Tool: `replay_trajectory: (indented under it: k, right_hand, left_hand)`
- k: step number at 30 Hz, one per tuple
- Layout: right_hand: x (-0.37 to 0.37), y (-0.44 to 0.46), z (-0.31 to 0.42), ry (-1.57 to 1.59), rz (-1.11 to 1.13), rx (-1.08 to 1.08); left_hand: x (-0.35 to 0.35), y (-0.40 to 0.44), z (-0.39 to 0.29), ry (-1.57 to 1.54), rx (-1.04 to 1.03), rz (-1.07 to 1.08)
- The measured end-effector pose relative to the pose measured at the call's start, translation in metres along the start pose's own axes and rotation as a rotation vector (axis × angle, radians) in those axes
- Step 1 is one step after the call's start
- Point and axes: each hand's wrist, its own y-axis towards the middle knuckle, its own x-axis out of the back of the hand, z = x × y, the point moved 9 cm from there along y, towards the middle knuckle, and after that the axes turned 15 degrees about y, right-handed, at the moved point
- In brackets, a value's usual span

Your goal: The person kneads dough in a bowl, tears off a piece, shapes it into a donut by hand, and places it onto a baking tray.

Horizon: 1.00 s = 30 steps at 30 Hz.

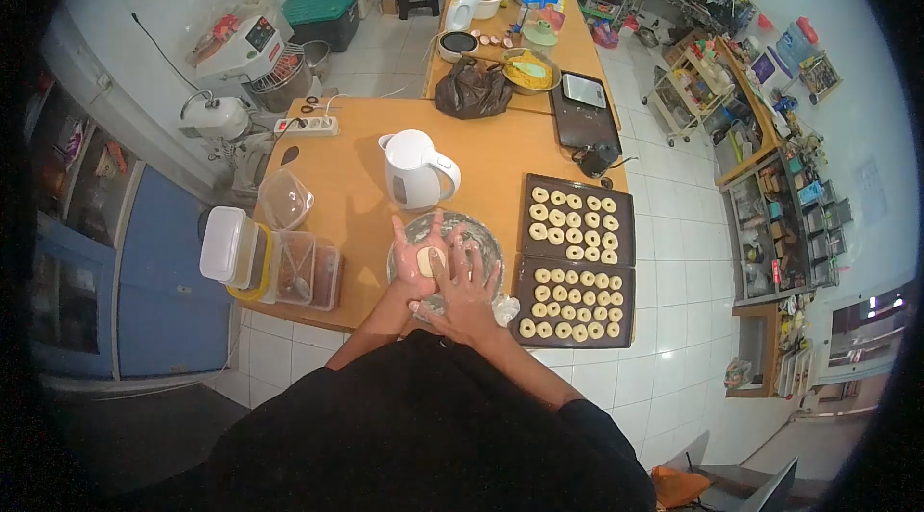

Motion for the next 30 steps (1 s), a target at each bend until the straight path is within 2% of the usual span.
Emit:
replay_trajectory:
  k: [1, 3, 4, 6, 9, 14, 16, 20, 24, 28, 30]
  right_hand:
    - [0.004, 0.001, -0.001, -0.003, 0.000, 0.004]
    - [0.011, 0.000, 0.002, -0.054, -0.016, 0.037]
    - [0.013, -0.001, 0.006, -0.051, -0.014, 0.037]
    - [0.023, 0.002, 0.015, -0.097, -0.024, 0.044]
    - [0.018, 0.002, 0.010, -0.067, 0.007, 0.039]
    - [0.011, -0.004, 0.012, -0.036, 0.013, 0.100]
    - [0.009, -0.005, 0.011, -0.017, 0.007, 0.108]
    - [0.011, -0.006, 0.011, -0.022, 0.052, 0.076]
    - [0.012, -0.006, 0.008, -0.045, 0.084, 0.114]
    - [0.019, -0.011, 0.009, -0.042, 0.039, 0.112]
    - [0.015, -0.013, 0.004, -0.042, 0.048, 0.131]
  left_hand:
    - [0.001, 0.003, 0.000, 0.000, -0.004, 0.003]
    - [-0.013, 0.000, 0.001, -0.049, 0.002, 0.245]
    - [-0.011, 0.000, 0.002, -0.050, 0.002, 0.241]
    - [0.003, 0.006, 0.006, -0.145, 0.041, 0.089]
    - [-0.004, 0.006, 0.006, -0.065, 0.018, 0.046]
    - [-0.010, -0.001, -0.001, -0.132, 0.000, 0.102]
    - [-0.003, -0.001, -0.002, -0.002, -0.031, 0.010]
    - [-0.017, -0.008, -0.006, -0.036, -0.023, 0.084]
    - [-0.007, -0.008, -0.008, 0.040, -0.046, 0.053]
    - [-0.024, -0.011, -0.008, -0.008, -0.033, 0.128]
    - [-0.016, -0.009, -0.008, 0.018, -0.039, -0.021]
